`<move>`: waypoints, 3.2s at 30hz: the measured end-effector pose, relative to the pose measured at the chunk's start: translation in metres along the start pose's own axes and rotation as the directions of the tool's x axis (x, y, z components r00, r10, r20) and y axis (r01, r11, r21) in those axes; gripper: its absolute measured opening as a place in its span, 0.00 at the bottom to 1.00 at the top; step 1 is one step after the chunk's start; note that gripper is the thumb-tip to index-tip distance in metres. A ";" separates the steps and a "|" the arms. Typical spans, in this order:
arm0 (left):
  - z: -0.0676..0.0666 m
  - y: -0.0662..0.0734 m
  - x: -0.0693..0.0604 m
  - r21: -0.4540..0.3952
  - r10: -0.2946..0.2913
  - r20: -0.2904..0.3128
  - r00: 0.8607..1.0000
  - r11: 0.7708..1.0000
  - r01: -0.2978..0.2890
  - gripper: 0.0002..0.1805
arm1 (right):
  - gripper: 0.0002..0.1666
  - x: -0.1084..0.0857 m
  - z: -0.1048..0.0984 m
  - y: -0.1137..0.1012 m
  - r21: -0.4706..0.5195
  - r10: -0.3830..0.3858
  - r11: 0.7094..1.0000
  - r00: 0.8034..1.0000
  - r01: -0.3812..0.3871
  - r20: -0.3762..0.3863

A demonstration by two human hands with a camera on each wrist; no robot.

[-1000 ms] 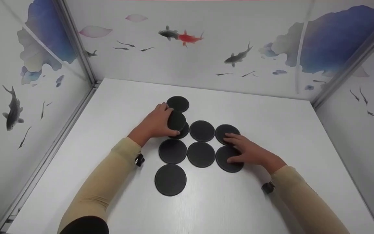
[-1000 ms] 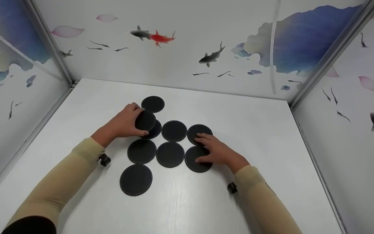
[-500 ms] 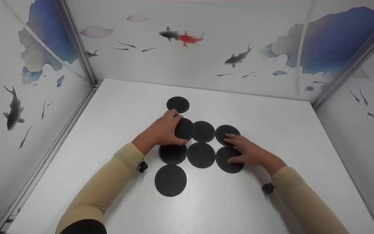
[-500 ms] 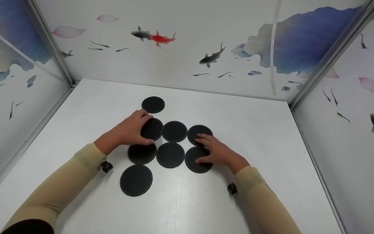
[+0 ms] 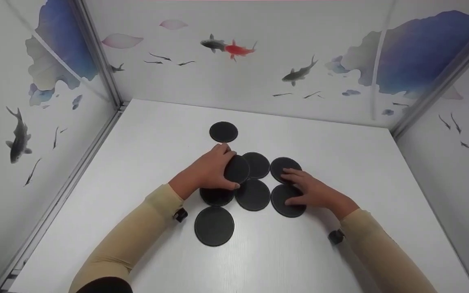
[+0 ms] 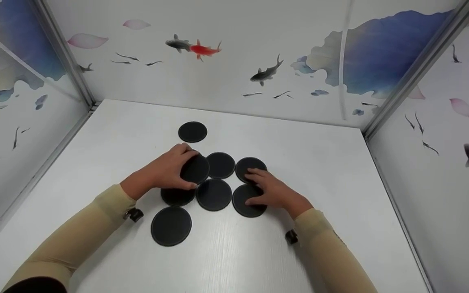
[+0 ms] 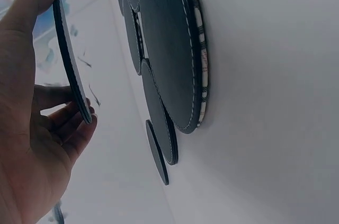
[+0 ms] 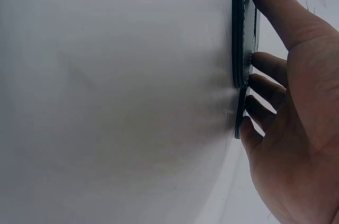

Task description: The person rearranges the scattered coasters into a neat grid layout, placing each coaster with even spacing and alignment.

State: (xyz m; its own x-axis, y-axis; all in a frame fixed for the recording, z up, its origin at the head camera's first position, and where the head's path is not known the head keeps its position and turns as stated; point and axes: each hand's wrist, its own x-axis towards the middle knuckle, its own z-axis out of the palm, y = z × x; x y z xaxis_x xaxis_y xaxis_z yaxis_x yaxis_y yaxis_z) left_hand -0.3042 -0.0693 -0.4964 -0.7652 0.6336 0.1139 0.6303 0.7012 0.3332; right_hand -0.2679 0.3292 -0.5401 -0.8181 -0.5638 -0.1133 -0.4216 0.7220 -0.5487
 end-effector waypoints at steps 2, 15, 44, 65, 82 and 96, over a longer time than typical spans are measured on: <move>0.001 0.003 -0.001 0.002 0.012 0.001 1.000 1.000 -0.012 0.59 | 0.56 0.000 0.000 0.000 -0.006 -0.006 1.000 1.000 0.006 -0.001; 0.002 0.027 -0.007 0.026 0.054 0.071 0.996 0.998 -0.056 0.61 | 0.55 0.000 -0.002 -0.005 0.014 0.024 1.000 1.000 -0.025 0.006; 0.028 0.075 -0.025 0.102 0.179 0.197 0.964 0.974 -0.202 0.59 | 0.56 0.000 -0.001 -0.005 0.007 0.044 0.999 0.999 -0.044 0.010; 0.046 0.092 -0.040 0.178 0.228 0.251 0.941 0.945 -0.276 0.60 | 0.56 0.000 -0.001 -0.003 -0.003 0.032 0.999 0.999 -0.032 0.005; 0.056 0.105 -0.048 0.283 0.253 0.289 0.923 0.899 -0.335 0.59 | 0.56 0.001 0.000 -0.003 0.004 0.022 1.000 1.000 -0.022 0.004; 0.058 0.107 -0.051 0.295 0.280 0.258 0.925 0.889 -0.352 0.60 | 0.56 0.000 0.001 -0.002 -0.005 0.029 1.000 1.000 -0.029 -0.004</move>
State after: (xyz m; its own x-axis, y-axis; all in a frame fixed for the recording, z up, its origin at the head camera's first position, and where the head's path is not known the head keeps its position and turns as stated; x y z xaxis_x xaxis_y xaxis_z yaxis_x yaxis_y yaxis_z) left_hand -0.1901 -0.0078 -0.5212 -0.4970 0.8667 -0.0426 0.8677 0.4967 -0.0198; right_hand -0.2671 0.3278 -0.5397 -0.8313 -0.5414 -0.1258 -0.4001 0.7400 -0.5407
